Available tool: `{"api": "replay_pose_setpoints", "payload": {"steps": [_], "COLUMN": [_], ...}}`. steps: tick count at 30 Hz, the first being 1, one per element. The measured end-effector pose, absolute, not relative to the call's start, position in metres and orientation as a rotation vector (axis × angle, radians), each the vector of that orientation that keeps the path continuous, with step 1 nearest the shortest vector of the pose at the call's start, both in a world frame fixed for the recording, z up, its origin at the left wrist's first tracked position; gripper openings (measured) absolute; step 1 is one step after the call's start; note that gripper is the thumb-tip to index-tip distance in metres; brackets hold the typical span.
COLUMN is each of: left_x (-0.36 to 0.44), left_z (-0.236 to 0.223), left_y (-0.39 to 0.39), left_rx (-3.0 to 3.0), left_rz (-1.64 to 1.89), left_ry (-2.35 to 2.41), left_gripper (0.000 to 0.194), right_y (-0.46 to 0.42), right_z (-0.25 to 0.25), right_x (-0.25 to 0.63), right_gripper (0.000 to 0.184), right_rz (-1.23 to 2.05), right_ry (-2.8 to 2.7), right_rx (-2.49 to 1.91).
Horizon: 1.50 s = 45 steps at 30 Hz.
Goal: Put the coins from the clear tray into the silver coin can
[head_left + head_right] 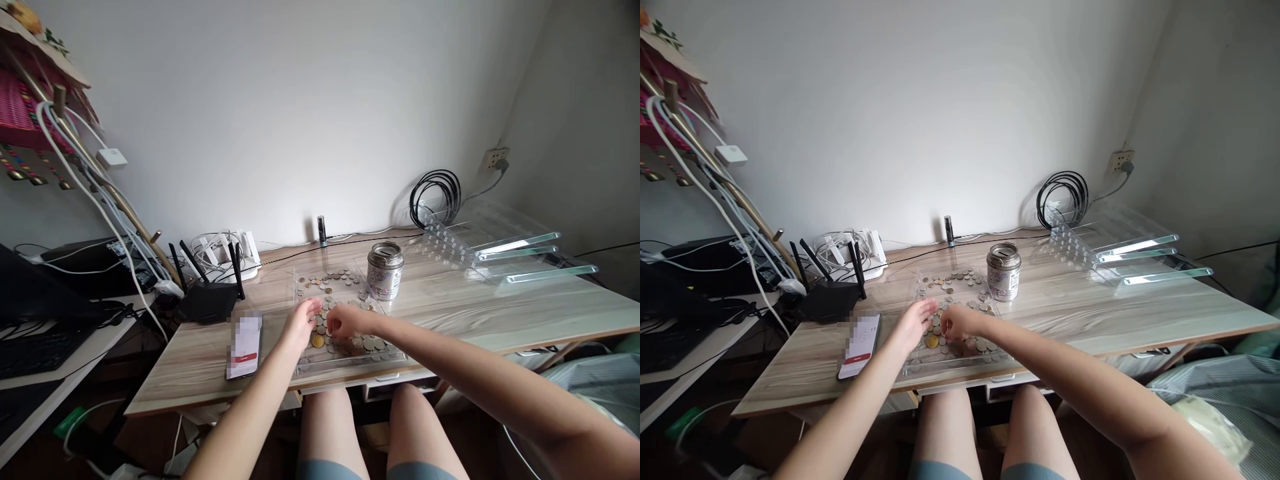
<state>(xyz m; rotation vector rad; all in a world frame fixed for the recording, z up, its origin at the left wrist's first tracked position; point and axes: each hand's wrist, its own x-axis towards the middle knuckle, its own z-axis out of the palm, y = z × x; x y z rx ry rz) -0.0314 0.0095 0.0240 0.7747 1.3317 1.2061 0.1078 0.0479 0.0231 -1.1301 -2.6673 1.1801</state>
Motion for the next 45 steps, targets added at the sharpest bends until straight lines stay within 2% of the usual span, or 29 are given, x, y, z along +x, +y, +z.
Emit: {"api": "replay_pose_setpoints", "payload": {"steps": [4, 7, 11, 14, 17, 23, 31, 37, 41, 45], "left_x": [-0.008, 0.003, 0.001, -0.004, -0.004, 0.003, 0.004, 0.005, 0.003, 0.004], "left_z": [0.012, 0.009, 0.008, 0.006, 0.003, -0.005, -0.011, -0.01, -0.01, -0.004], "left_y": [0.004, 0.007, 0.009, 0.009, 0.009, 0.011, 0.011, 0.01, 0.009, 0.003], "left_rx": [0.323, 0.15, 0.059, 0.063, 0.026, -0.057, -0.134, -0.09, -0.092, -0.071], "left_rz": [1.188, 1.393, 1.479, 1.404, 1.383, 1.362, 1.444, 1.373, 1.367, 1.266], "left_ry": [1.044, 0.897, 0.827, 0.768, 0.743, 0.755, 0.802, 0.756, 0.765, 0.69], "left_gripper": [0.028, 0.024, 0.026, 0.022, 0.016, 0.014, 0.013, 0.013, 0.016, 0.021], "right_y": [0.056, 0.053, 0.041, 0.031, 0.026, 0.033, 0.049, 0.051, 0.051, 0.055], "right_z": [0.046, 0.064, 0.057, 0.034, 0.02, 0.02, 0.014, 0.022, 0.047, 0.076], "right_x": [0.119, 0.126, 0.143, 0.156, 0.164, 0.161, 0.153, 0.153, 0.144, 0.13], "right_gripper": [0.021, 0.02, 0.015, 0.019, 0.022, 0.028, 0.018, 0.014, 0.011, 0.015], "right_rz": [0.876, 0.745, 0.5, 0.583, 0.655, 0.719, 1.023, 1.286, 0.932, 0.64], "right_ry": [-2.431, -2.432, -2.612, -2.871, -2.902, -2.99, -3.091, -3.123, -2.955, -2.8], "right_rx": [-1.084, -1.01, -1.257, -1.32, -1.303, -1.241, -1.112, -1.095, -1.202, -1.096]}}
